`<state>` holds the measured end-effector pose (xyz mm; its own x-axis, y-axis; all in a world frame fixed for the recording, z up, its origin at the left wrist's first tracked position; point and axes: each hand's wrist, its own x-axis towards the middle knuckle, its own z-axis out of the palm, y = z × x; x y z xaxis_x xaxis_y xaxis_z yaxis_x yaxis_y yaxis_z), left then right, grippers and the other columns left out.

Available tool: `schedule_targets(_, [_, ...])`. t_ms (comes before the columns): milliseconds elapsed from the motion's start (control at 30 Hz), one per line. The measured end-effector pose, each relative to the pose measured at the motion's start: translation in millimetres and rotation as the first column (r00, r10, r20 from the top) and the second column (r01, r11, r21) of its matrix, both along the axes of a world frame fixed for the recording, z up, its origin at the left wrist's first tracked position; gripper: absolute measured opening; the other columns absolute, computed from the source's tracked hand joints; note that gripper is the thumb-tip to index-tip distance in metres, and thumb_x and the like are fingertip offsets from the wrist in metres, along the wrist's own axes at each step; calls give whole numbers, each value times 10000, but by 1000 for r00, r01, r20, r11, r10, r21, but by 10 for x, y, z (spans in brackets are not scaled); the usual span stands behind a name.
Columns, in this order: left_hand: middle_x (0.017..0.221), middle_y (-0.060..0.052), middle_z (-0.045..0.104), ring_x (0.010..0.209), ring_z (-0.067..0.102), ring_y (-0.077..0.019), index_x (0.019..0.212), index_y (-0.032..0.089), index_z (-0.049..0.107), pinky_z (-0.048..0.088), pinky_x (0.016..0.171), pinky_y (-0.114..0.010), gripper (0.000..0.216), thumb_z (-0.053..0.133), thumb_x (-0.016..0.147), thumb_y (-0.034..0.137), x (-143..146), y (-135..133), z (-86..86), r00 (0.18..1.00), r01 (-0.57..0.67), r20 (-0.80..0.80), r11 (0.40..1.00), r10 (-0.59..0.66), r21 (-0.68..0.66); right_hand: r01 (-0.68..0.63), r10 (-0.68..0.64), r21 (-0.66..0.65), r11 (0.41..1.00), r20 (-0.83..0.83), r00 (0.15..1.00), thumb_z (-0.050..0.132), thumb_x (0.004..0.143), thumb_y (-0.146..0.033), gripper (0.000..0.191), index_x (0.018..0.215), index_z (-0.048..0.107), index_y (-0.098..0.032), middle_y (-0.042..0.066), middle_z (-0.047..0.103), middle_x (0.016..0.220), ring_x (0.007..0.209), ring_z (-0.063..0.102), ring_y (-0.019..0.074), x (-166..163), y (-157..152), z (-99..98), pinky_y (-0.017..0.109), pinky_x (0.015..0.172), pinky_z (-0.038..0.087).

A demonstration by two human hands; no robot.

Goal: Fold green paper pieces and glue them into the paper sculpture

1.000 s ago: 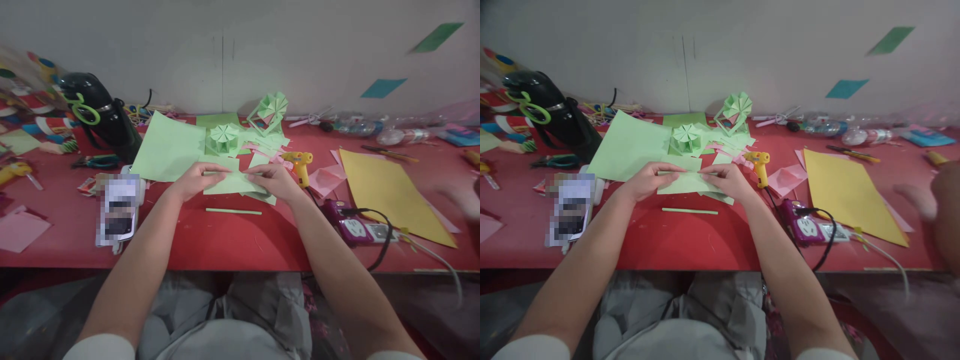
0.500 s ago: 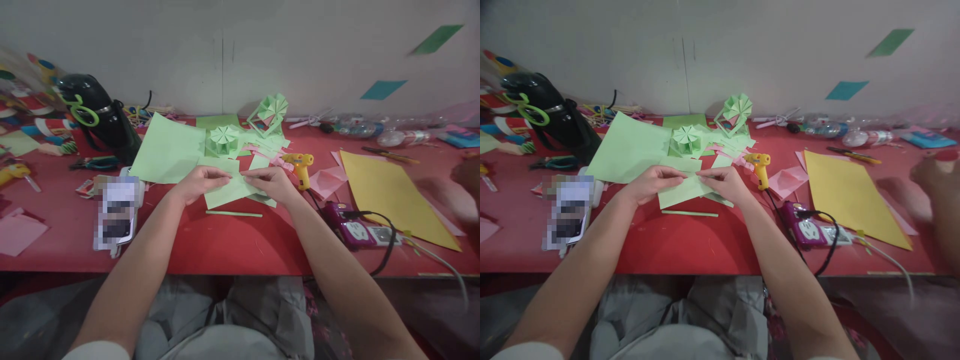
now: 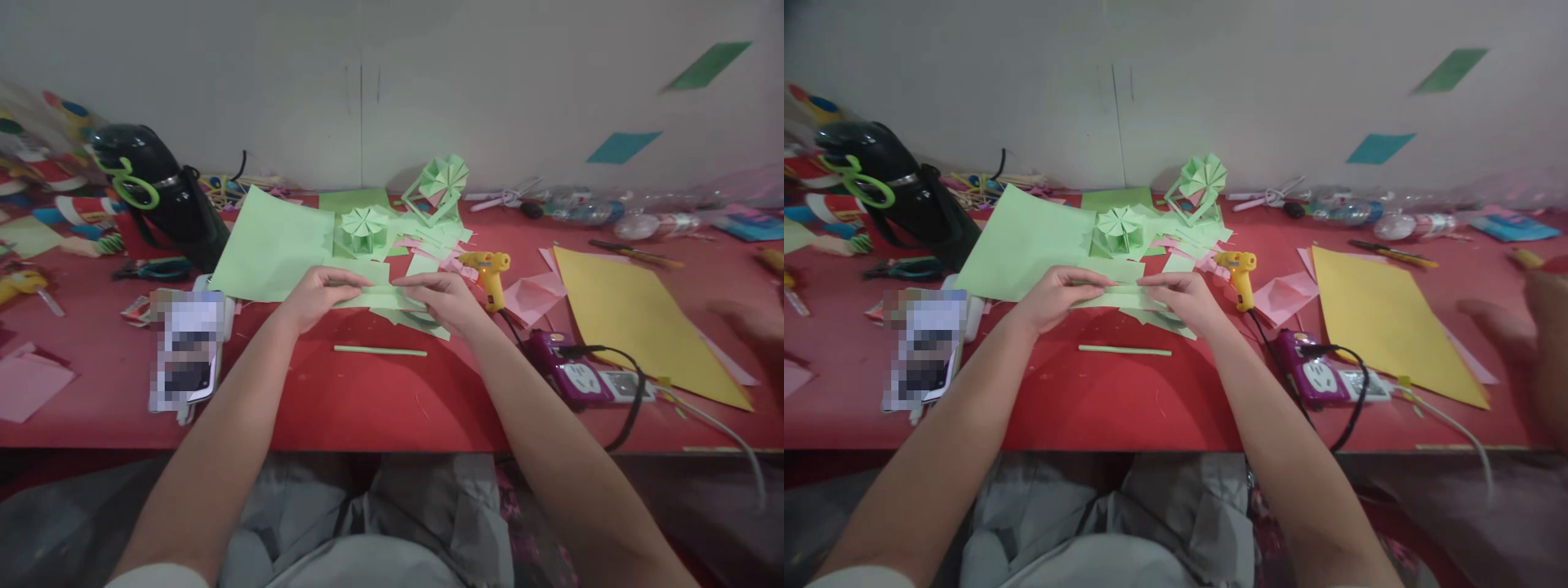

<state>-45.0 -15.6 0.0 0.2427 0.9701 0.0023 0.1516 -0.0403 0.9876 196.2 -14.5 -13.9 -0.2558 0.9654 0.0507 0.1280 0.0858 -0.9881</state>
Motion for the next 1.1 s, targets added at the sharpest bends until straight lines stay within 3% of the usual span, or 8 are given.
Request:
schedule_targets(167, [992,-57,762,998,663,-232,887,247,805,501,926,-363,207,759,739,384,52,-41,28,999,27,-31,1000,-27,-4,49,-49,-9,999,-15,999,770,700,-530,364,820,769,-186,14,639,687,592,472,106,-70,-1,-12,265,536,362])
schedule_targets(400, [919,-61,757,919,669,-226,842,221,792,518,872,-366,314,834,647,463,102,-22,-30,998,-49,-27,999,49,10,45,-46,-54,998,-17,999,832,636,-447,344,848,773,-182,20,666,711,612,509,108,-125,-33,16,260,559,392])
schedule_targets(667, [897,-52,742,913,657,-208,838,206,782,512,881,-363,322,876,596,397,112,9,-54,993,-87,82,996,88,-20,62,-67,-69,996,-64,996,837,639,-406,327,853,767,-169,-9,622,633,532,435,74,-147,-29,11,248,510,333])
schedule_targets(900, [825,-40,737,817,667,-179,836,198,783,521,823,-343,277,874,603,314,69,41,-32,977,-64,192,984,96,-166,112,-113,-25,993,-69,991,842,619,-405,321,839,783,-180,37,714,742,675,597,139,-140,-8,4,282,640,459])
schedule_targets(1100, [792,-45,734,744,659,-162,806,178,775,526,757,-326,296,899,558,281,-57,62,-18,977,-61,191,979,99,-196,97,-98,-32,995,-51,994,840,617,-402,313,835,786,-185,39,718,740,669,604,144,-120,-23,29,281,617,460])
